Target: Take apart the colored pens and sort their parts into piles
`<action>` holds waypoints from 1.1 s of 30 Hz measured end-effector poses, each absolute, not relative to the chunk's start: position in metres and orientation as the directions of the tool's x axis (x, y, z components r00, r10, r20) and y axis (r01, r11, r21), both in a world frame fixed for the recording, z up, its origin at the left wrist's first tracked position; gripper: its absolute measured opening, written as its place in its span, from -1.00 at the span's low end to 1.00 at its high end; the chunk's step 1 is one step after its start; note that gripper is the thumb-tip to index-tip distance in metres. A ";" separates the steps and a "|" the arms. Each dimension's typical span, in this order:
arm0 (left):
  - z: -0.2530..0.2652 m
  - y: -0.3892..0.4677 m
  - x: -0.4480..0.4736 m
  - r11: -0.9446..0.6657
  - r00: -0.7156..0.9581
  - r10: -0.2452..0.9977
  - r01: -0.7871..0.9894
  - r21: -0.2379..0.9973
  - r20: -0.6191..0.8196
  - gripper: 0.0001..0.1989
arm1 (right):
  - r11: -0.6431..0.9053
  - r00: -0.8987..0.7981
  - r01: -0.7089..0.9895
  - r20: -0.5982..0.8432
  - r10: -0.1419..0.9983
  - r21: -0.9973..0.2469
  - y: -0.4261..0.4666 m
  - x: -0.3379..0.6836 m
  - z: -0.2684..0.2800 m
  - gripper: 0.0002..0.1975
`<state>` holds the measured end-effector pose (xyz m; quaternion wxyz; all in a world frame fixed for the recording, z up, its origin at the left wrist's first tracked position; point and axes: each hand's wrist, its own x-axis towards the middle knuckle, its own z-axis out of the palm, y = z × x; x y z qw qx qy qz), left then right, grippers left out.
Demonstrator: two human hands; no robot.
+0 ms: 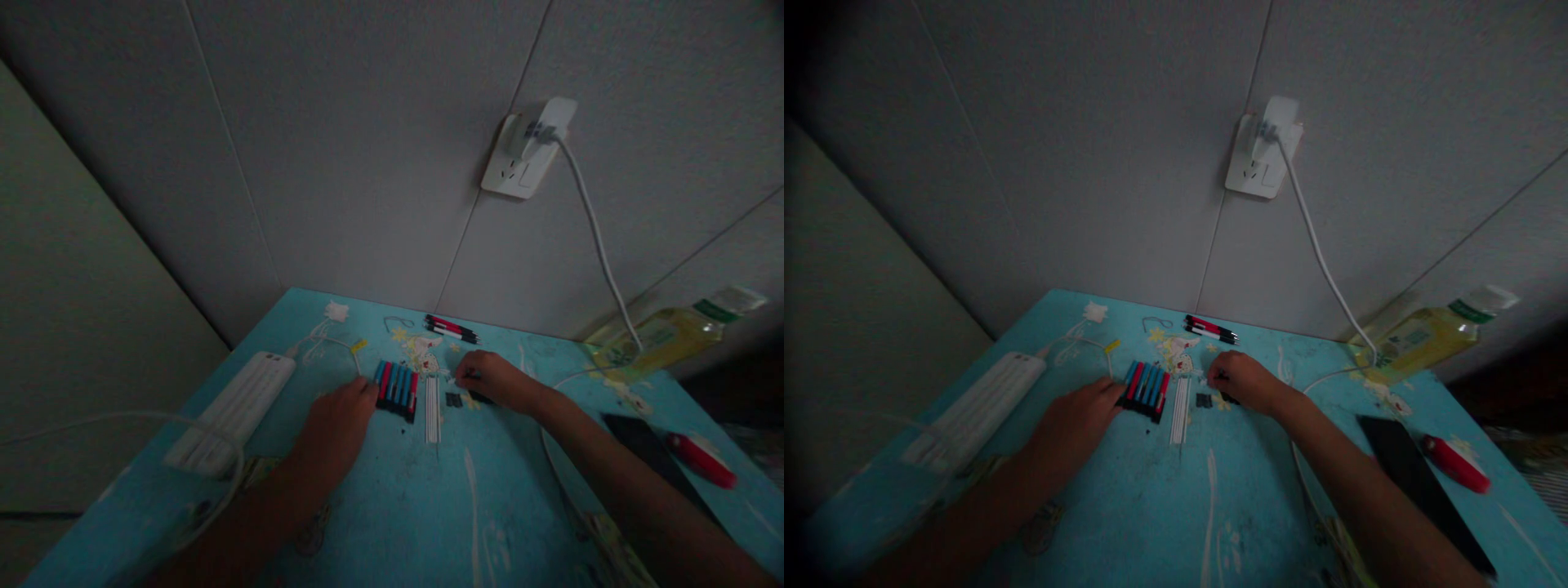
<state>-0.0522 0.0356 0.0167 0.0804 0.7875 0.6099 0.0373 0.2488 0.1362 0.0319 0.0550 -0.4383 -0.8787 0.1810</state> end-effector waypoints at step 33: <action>0.033 0.029 -0.048 -0.258 0.254 0.966 0.952 0.166 0.045 -0.78 | 0.217 -0.197 0.949 0.109 0.974 -0.228 0.174 0.277 0.014 -0.84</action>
